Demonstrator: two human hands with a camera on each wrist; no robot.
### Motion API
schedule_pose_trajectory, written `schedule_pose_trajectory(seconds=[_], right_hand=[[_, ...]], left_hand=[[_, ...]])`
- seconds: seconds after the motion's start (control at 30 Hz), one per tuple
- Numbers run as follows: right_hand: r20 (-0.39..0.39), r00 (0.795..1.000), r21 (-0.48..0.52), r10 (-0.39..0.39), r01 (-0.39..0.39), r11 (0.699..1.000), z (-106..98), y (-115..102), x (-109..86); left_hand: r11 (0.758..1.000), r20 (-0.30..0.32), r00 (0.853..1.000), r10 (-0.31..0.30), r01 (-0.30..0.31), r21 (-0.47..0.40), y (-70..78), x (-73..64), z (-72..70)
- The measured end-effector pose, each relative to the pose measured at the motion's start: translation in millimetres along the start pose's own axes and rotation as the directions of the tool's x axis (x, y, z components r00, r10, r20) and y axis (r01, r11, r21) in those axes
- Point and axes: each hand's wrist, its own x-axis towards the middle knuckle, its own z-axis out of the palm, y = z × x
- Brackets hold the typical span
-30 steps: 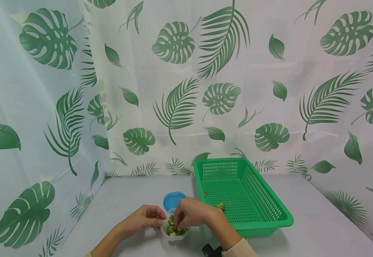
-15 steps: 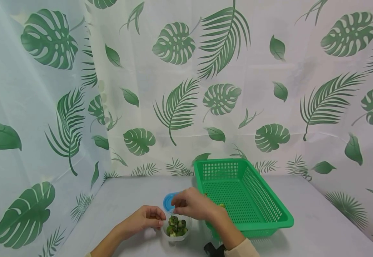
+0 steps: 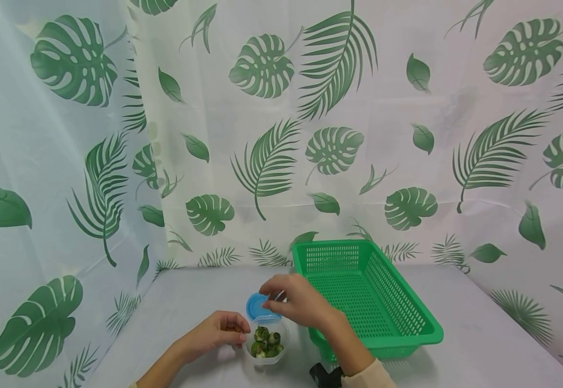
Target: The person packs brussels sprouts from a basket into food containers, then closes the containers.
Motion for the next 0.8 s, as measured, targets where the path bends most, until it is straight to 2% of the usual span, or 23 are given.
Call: schedule_pose_trajectory(seconds=[0.47, 0.8], right_hand=[[-0.040, 0.997, -0.015, -0.073, 0.073, 0.997, -12, -13, 2.0], [-0.010, 0.997, -0.029, -0.073, 0.073, 0.997, -25, -25, 4.6]], left_hand=[[1.000, -0.002, 1.000, -0.009, 0.009, -0.001, -4.3, 2.1, -1.7], [1.000, 0.010, 1.000, -0.005, 0.005, -0.008, -4.3, 2.0, -2.2]])
